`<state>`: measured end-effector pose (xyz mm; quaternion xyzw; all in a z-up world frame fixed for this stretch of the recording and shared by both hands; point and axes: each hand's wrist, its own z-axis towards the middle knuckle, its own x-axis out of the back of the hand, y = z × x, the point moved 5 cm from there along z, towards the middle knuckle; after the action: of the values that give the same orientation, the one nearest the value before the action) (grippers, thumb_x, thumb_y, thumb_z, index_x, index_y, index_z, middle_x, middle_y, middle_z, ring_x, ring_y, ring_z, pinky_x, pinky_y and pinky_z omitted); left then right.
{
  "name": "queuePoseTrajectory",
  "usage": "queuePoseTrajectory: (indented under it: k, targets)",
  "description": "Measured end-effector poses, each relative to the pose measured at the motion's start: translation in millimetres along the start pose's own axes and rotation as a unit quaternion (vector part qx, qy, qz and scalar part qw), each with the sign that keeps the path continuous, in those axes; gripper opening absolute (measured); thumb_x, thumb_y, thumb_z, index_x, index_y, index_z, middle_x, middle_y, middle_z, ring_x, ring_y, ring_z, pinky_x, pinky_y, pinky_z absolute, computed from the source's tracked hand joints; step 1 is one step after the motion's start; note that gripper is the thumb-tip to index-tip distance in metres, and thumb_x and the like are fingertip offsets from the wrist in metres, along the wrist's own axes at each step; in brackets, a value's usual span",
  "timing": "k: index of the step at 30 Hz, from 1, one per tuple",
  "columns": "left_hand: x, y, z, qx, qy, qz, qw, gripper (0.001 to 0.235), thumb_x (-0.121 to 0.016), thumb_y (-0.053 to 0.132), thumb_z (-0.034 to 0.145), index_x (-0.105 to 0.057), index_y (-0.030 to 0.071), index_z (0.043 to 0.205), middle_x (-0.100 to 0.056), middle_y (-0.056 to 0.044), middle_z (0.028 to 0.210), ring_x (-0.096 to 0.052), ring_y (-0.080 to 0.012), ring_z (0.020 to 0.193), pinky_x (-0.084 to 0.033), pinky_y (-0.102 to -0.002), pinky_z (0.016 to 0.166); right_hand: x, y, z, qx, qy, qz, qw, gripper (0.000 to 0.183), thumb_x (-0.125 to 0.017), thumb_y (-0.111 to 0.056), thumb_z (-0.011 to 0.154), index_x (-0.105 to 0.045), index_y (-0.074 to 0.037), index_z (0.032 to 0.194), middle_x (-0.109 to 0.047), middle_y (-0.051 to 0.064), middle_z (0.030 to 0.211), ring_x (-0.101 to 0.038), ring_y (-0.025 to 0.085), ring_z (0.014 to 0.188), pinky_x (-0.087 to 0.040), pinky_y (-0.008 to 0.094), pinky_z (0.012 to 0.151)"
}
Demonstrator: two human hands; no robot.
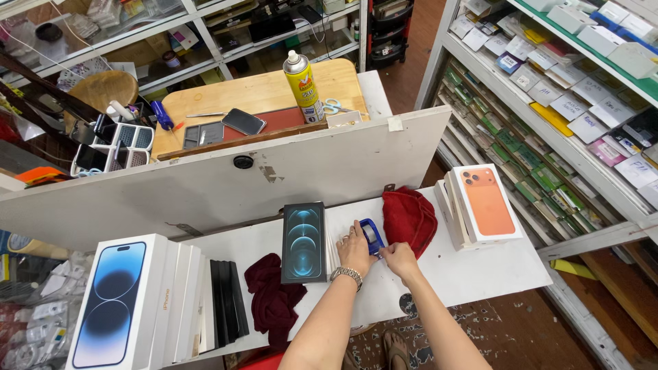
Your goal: The person wipes the surfaces of multiple iPhone boxes with a red cloth and then uses a tape dispenser to apply tape to the boxes. The person handles the boxes one at a time, wiping them before taping and stacking them on the counter.
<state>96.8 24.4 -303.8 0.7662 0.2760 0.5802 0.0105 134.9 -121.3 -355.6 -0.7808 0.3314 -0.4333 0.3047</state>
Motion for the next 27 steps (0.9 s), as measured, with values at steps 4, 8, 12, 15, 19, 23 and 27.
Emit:
queuePoseTrajectory:
  k: [4,8,12,15,19,23,27]
  targets:
    - [3.4,2.9,0.2,0.003,-0.002,0.003,1.0,0.126,-0.095,0.032,0.069,-0.014,0.001,0.16,-0.04,-0.016,0.158,-0.049,-0.0319,0.136,-0.037,-0.051,0.111,-5.5,9.4,-8.7,-0.069,-0.025,0.065,0.995,0.034,-0.066,-0.027,0.095,-0.072,0.005,0.105,-0.075,0.015,0.097,-0.072,0.023,0.084,-0.061,0.037,0.071]
    - [4.5,4.1,-1.2,0.006,0.0,0.003,1.0,0.126,-0.095,0.032,0.068,-0.014,0.001,0.16,-0.039,-0.016,0.159,-0.049,-0.0319,0.136,-0.037,-0.05,0.111,-9.4,19.4,-8.6,-0.1,-0.035,0.08,0.991,0.033,-0.065,-0.027,0.096,-0.072,0.002,0.109,-0.074,0.014,0.105,-0.071,0.024,0.092,-0.064,0.039,0.072]
    - [7.1,3.8,-2.0,0.005,-0.007,0.005,1.0,0.127,-0.095,0.032,0.068,-0.014,0.001,0.161,-0.04,-0.016,0.159,-0.051,-0.0318,0.135,-0.038,-0.051,0.11,-15.8,27.2,-5.9,-0.115,-0.036,0.099,0.988,0.033,-0.066,-0.025,0.095,-0.074,0.004,0.109,-0.073,0.016,0.104,-0.071,0.027,0.093,-0.066,0.04,0.072]
    - [10.1,4.6,-3.4,0.006,-0.008,0.006,1.0,0.128,-0.096,0.032,0.068,-0.014,0.001,0.161,-0.04,-0.016,0.159,-0.052,-0.0322,0.134,-0.039,-0.05,0.109,-19.6,33.0,-0.7,-0.124,-0.041,0.114,0.985,0.034,-0.065,-0.027,0.096,-0.073,0.002,0.11,-0.074,0.014,0.106,-0.071,0.024,0.094,-0.065,0.039,0.071]
    - [13.3,5.6,-6.1,0.014,-0.005,-0.006,1.0,0.129,-0.097,0.031,0.066,-0.014,0.004,0.161,-0.04,-0.015,0.159,-0.052,-0.0317,0.134,-0.039,-0.05,0.109,-24.7,44.0,8.7,-0.141,-0.035,0.101,0.984,0.032,-0.067,-0.025,0.093,-0.074,0.005,0.102,-0.073,0.014,0.097,-0.07,0.023,0.083,-0.063,0.039,0.069]
    - [16.4,4.3,-5.7,0.016,0.011,-0.022,1.0,0.128,-0.096,0.03,0.065,-0.015,0.006,0.161,-0.044,-0.013,0.157,-0.054,-0.032,0.132,-0.04,-0.048,0.108,-29.2,56.1,4.3,-0.131,0.03,0.091,0.987,0.03,-0.067,-0.022,0.091,-0.075,0.008,0.092,-0.072,0.016,0.076,-0.069,0.025,0.066,-0.058,0.04,0.065]
    - [14.3,2.2,0.5,0.009,-0.047,-0.019,0.999,0.129,-0.09,0.022,0.071,-0.006,0.01,0.168,-0.042,-0.018,0.154,-0.056,-0.0353,0.129,-0.044,-0.049,0.106,-14.0,53.6,1.2,-0.098,0.042,0.035,0.994,0.032,-0.064,-0.019,0.09,-0.078,0.009,0.087,-0.071,0.017,0.069,-0.067,0.024,0.06,-0.054,0.037,0.063]
